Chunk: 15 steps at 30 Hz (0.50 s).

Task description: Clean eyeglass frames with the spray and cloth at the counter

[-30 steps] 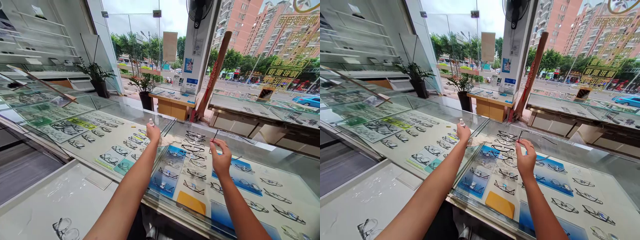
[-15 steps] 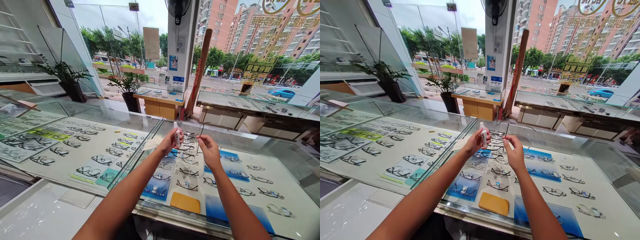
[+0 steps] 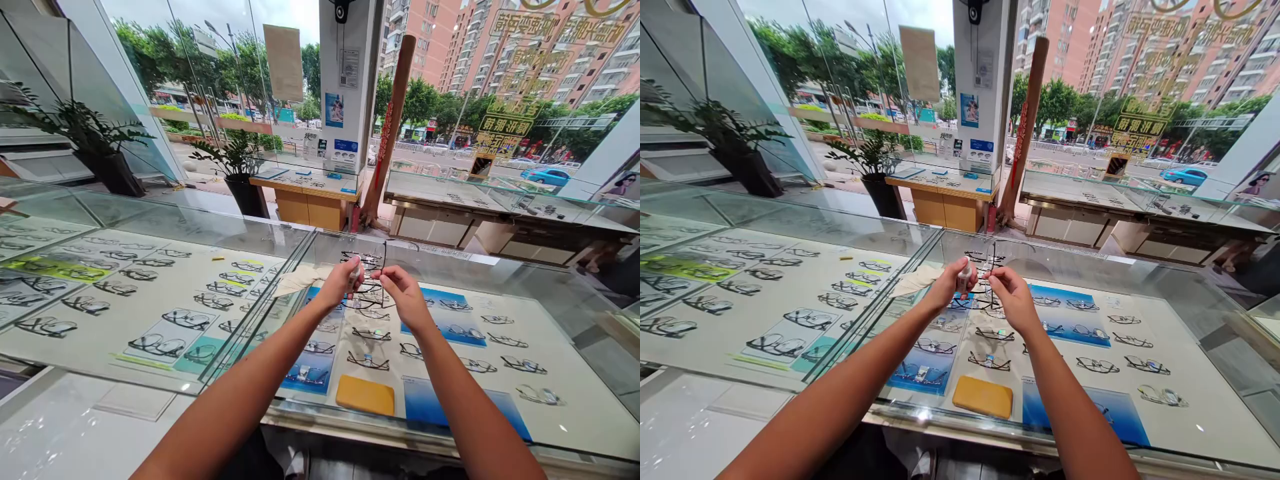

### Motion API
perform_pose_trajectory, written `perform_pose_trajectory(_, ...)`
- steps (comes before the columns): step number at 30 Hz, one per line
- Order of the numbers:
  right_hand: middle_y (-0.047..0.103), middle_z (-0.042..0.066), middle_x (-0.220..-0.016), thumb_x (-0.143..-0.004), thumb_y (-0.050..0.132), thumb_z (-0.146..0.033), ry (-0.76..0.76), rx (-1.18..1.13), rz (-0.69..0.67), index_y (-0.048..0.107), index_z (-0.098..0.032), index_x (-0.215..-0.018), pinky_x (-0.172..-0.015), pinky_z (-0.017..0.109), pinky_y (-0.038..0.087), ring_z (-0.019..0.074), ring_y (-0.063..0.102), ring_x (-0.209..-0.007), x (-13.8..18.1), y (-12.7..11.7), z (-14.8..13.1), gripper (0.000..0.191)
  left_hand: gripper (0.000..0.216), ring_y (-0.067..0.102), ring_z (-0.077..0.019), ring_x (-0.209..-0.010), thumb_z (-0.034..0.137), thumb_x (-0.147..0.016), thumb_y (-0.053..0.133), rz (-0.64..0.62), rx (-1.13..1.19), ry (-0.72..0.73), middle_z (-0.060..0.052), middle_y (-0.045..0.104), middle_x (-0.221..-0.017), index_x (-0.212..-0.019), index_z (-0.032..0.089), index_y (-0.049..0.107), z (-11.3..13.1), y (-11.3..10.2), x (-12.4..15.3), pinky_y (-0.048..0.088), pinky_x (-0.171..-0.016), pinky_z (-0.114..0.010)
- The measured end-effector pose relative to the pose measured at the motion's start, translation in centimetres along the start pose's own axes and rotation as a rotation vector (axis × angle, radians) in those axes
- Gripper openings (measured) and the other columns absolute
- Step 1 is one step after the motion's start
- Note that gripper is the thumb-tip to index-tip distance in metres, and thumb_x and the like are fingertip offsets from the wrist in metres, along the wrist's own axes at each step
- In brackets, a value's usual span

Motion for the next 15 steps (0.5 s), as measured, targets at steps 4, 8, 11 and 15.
perform_pose_trajectory(4,0.078,0.004,-0.101,-0.088,0.079,-0.064,0.038,-0.035,-0.026,0.073,-0.027,-0.096,-0.099,0.041,0.052,0.0271,0.068,-0.105,0.0,0.3,0.3,0.038,0.065,0.043,-0.0113,-0.046,0.081,-0.085,0.051,0.013,-0.138,0.034,0.001,0.048,-0.056,-0.066,0.019,0.054,0.4,0.0,0.1,0.035,-0.044,-0.024)
perform_pose_trajectory(8,0.078,0.004,-0.102,-0.088,0.079,-0.064,0.055,-0.062,-0.083,0.073,-0.027,-0.097,-0.099,0.041,0.052,0.0266,0.069,-0.104,0.1,0.9,0.4,0.039,0.064,0.044,-0.0115,-0.045,0.081,-0.085,0.050,0.000,-0.135,0.027,0.001,0.048,-0.056,-0.067,0.019,0.054,0.4,0.1,0.2,0.036,-0.044,-0.025)
perform_pose_trajectory(11,0.078,0.004,-0.103,-0.089,0.079,-0.063,0.052,-0.070,-0.113,0.073,-0.027,-0.096,-0.098,0.040,0.052,0.0263,0.069,-0.104,0.3,1.3,0.2,0.038,0.063,0.044,-0.0117,-0.047,0.080,-0.084,0.052,-0.008,-0.123,0.014,0.001,0.049,-0.059,-0.069,0.019,0.055,0.0,0.2,0.1,0.036,-0.045,-0.025)
perform_pose_trajectory(15,0.078,0.004,-0.104,-0.089,0.080,-0.062,0.055,-0.090,-0.097,0.075,-0.028,-0.097,-0.099,0.041,0.051,0.0268,0.069,-0.106,0.3,1.0,0.2,0.036,0.065,0.045,-0.0120,-0.050,0.083,-0.084,0.051,-0.010,-0.094,0.027,0.001,0.050,-0.060,-0.073,0.019,0.056,0.0,0.2,0.1,0.036,-0.046,-0.025)
Point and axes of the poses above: each hand's wrist, its own x-axis away from the middle knuckle, its own y-axis out of the palm, z = x × y, the point moved 6 cm from there along -x, towards the middle knuckle
